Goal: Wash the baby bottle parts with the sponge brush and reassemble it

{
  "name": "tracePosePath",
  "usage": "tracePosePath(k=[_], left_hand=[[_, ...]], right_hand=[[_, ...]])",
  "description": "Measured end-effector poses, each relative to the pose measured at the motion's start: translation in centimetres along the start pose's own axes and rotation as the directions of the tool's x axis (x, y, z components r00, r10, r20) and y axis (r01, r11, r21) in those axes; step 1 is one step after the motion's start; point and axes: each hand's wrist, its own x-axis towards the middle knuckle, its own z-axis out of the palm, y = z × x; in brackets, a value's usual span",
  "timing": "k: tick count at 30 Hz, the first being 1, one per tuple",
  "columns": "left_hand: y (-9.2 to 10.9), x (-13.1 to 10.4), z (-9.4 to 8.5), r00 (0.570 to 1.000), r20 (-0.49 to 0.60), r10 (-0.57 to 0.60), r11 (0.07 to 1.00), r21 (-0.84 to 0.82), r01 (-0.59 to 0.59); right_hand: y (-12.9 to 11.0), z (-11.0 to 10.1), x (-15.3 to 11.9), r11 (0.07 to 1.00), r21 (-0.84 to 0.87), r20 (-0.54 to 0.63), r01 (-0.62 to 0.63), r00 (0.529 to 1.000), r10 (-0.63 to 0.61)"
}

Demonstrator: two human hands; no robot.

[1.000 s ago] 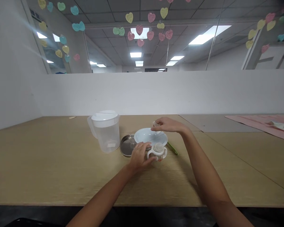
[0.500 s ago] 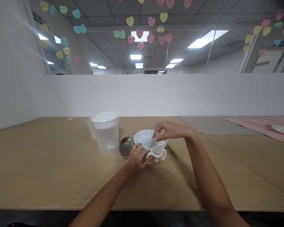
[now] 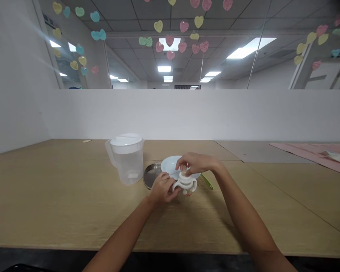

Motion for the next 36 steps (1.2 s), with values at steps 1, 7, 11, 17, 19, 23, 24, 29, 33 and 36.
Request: tracePosePath(k=[1,7,11,17,19,23,24,29,33,36], left_hand=[[0.0,0.0,0.0,1.000,-0.001,-0.003,1.000,-0.001,0.003],[0.4,0.2,-0.1,0.999,0.040,-0.037,0.999,0.004,0.037],[0.6,0.2,-0.1,0.999,0.034,-0.041,0.999,0.003,0.041],[0.6,0.3,-0.1,0.999,0.028,-0.019,1.000,0.024,0.019],[0.6,0.3,-0.1,0.999,0.037,-0.022,0.999,0.026,0.021],[0.6,0.1,-0.1,0.998,0.048,-0.033,0.999,0.015,0.032],[0.6,0.1,0.0,0.998,0.045,-0.038,0.999,0.010,0.038],[0.5,-0.2,0.4,0.998,0.025,-0.066,0.998,-0.020,0.066],[0.1,-0.4,0.5,0.989,0.034,-0.142,0.990,-0.023,0.143],[-0.1,-0.4,0.4,0.981,0.063,-0.185,0.983,-0.005,0.186]], right_hand=[[0.1,0.1,0.0,1.000,0.000,0.003,0.003,1.000,-0.003],[0.2,0.0,-0.1,0.994,0.024,0.028,0.106,0.994,-0.107],[0.1,0.2,0.3,0.992,0.094,0.070,0.085,0.993,-0.092],[0.7,0.5,0.8,0.983,0.185,0.098,0.018,0.995,-0.037],[0.7,0.3,0.6,0.983,0.184,0.083,-0.005,0.997,-0.010],[0.4,0.0,0.0,0.983,0.155,0.065,-0.103,0.993,0.094],[0.2,0.0,-0.1,0.979,0.144,0.068,-0.142,0.989,0.133],[-0.8,0.7,0.3,0.939,0.146,0.100,-0.310,0.949,0.298],[-1.3,1.6,0.3,0.944,0.176,0.107,-0.281,0.958,0.265],[-1.0,2.7,-0.5,0.953,0.222,-0.063,-0.205,0.973,0.224]])
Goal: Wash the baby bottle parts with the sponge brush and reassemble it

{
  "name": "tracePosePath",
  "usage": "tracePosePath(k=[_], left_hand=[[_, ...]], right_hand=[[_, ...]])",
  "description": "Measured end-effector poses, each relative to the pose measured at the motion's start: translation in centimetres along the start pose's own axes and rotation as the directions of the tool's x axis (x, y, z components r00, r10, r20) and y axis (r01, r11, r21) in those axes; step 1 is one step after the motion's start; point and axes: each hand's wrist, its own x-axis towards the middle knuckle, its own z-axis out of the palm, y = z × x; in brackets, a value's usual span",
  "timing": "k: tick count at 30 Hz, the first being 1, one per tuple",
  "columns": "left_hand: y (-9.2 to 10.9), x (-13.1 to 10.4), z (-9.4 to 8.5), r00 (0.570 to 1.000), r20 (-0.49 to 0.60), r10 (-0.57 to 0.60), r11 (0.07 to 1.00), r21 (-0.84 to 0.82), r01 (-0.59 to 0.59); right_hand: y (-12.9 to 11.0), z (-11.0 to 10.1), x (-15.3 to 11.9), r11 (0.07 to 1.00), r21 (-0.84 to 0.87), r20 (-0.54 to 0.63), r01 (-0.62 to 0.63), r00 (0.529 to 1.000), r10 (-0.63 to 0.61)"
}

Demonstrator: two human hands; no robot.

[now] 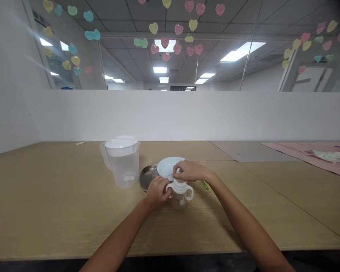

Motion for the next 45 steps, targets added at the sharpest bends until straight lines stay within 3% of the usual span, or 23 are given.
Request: tracePosePath(k=[2,4,6,9,15,19,22,26,32,35,42,45], left_hand=[[0.1,0.1,0.0,1.000,0.001,0.001,1.000,0.021,-0.001],[0.3,0.2,0.1,1.000,-0.008,0.016,0.999,0.038,-0.016],[0.4,0.2,0.2,0.999,-0.023,0.038,0.998,0.042,-0.037],[0.5,0.2,0.2,0.997,-0.044,0.060,0.998,0.038,-0.059],[0.1,0.1,0.2,0.994,-0.067,0.092,0.993,0.087,-0.086],[-0.3,0.0,0.6,0.993,-0.068,0.096,0.989,0.121,-0.087],[-0.6,0.1,1.0,0.994,-0.071,0.087,0.986,0.147,-0.076],[-0.4,0.2,0.8,0.995,-0.062,0.081,0.991,0.113,-0.074],[0.6,0.1,-0.8,0.993,-0.052,0.106,0.987,-0.116,-0.112],[1.2,-0.1,-0.7,0.993,-0.025,0.113,0.974,-0.193,-0.116],[2.3,-0.1,0.5,0.998,0.011,-0.058,0.967,-0.248,0.059],[2.6,-0.1,0.4,0.991,0.032,-0.132,0.928,-0.346,0.135]], right_hand=[[0.8,0.9,-0.5,0.998,-0.008,-0.213,0.058,0.975,-0.059],[1.8,2.1,-0.8,0.995,-0.027,-0.404,0.094,0.910,-0.097],[2.8,3.6,-0.8,0.988,-0.007,-0.505,0.157,0.852,-0.139],[4.0,6.0,-0.4,0.957,0.000,-0.657,0.291,0.721,-0.220],[5.3,8.9,0.2,0.923,-0.001,-0.839,0.384,0.502,-0.210],[5.2,9.5,0.2,0.920,-0.013,-0.892,0.392,0.412,-0.188],[5.0,9.7,0.1,0.911,0.017,-0.897,0.412,0.409,-0.168],[4.8,9.5,-0.1,0.895,0.027,-0.868,0.445,0.455,-0.200],[5.8,9.3,-0.2,0.896,-0.133,-0.817,0.424,0.465,-0.342],[6.2,9.7,-0.3,0.900,-0.169,-0.809,0.403,0.464,-0.360],[6.6,11.0,-0.3,0.901,-0.104,-0.825,0.421,0.470,-0.315],[6.9,11.9,0.3,0.928,-0.047,-0.881,0.371,0.422,-0.213]])
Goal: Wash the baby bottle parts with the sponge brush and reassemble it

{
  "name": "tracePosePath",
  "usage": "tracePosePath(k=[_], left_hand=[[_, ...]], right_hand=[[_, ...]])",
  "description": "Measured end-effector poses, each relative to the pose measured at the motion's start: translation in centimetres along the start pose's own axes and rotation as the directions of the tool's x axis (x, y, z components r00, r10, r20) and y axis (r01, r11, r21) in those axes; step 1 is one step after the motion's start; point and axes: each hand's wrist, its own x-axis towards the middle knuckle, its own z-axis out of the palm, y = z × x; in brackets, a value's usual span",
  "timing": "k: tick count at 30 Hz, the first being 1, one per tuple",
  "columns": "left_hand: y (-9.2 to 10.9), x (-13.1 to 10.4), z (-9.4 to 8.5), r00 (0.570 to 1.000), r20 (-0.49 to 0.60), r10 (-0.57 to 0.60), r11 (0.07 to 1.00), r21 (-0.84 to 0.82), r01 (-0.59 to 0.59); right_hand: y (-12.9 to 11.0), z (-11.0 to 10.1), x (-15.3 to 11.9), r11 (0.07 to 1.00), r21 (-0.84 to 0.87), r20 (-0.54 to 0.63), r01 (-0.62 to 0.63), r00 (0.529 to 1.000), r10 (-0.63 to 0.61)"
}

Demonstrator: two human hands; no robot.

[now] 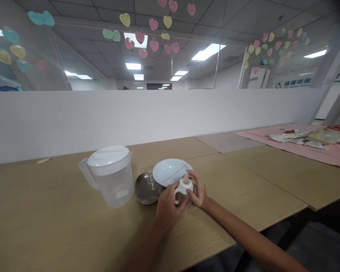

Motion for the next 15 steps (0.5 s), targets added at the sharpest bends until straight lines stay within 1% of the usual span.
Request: tracePosePath(k=[3,8,11,15], left_hand=[[-0.1,0.0,-0.1,0.999,0.026,-0.035,0.992,-0.120,0.038],[-1.2,-0.1,0.5,0.993,0.104,-0.048,0.947,-0.310,0.078],[-1.7,-0.1,0.9,0.992,0.089,-0.084,0.926,-0.360,0.111],[-1.9,-0.1,0.9,0.990,0.104,-0.093,0.910,-0.394,0.127]], right_hand=[[0.2,0.9,-0.5,0.996,-0.068,-0.062,-0.058,0.997,0.054],[-0.4,1.4,-0.7,0.987,-0.115,-0.056,-0.116,0.992,0.110],[-0.8,1.3,-0.4,0.988,-0.120,-0.019,-0.101,0.995,0.099],[-1.0,1.1,0.1,0.994,-0.102,0.021,-0.032,0.999,0.034]])
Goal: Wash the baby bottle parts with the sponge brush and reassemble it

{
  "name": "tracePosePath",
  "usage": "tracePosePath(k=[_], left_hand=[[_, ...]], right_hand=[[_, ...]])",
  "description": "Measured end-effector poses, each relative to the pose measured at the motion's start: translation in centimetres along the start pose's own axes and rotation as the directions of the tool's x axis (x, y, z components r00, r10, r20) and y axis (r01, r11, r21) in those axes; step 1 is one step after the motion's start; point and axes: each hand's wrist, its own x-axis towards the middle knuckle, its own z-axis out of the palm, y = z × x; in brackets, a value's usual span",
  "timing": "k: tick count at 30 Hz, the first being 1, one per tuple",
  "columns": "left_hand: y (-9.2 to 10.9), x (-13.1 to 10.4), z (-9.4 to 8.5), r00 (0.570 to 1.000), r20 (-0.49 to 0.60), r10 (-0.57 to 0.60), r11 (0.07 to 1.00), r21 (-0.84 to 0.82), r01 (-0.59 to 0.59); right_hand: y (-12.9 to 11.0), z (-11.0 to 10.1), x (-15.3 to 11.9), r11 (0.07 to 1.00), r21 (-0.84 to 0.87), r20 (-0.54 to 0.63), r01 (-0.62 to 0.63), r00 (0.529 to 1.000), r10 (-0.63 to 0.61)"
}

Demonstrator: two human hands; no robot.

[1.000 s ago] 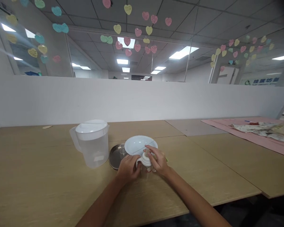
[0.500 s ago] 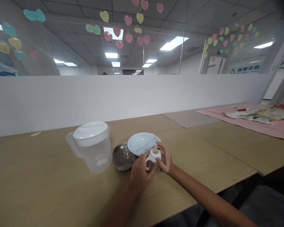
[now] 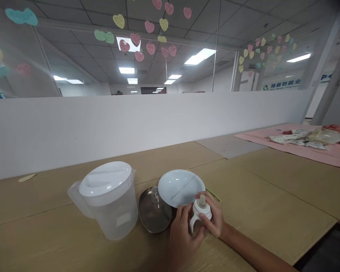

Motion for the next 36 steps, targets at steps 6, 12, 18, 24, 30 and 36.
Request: tracePosePath(k=[6,12,18,24,30,36], left_hand=[[-0.2,0.2,-0.1,0.999,-0.025,-0.027,1.000,-0.015,0.026],[0.7,0.5,-0.1,0.997,-0.073,-0.018,0.999,0.042,0.021],[1.6,0.5,-0.2,0.990,-0.141,0.007,0.994,0.105,0.008],[2.4,0.1,0.9,0.968,-0.247,-0.034,0.984,0.162,0.076],[1.9,0.2,0.9,0.973,-0.227,-0.040,0.978,0.190,0.085],[1.7,0.4,-2.8,0.977,0.064,0.201,0.862,0.463,-0.208]], right_hand=[[0.8,0.2,-1.0,0.998,0.051,-0.006,-0.039,0.999,0.040],[0.4,0.2,-1.1,0.999,0.037,-0.062,0.019,0.998,-0.016],[-0.5,-0.3,-0.2,0.999,-0.032,-0.051,-0.001,0.999,0.000],[-1.4,-0.1,0.1,0.993,0.075,-0.114,-0.089,0.989,0.097],[-1.7,0.2,0.0,0.989,0.062,-0.145,-0.134,0.979,0.142],[-1.0,0.2,0.0,0.997,0.022,-0.111,-0.067,0.991,0.069]])
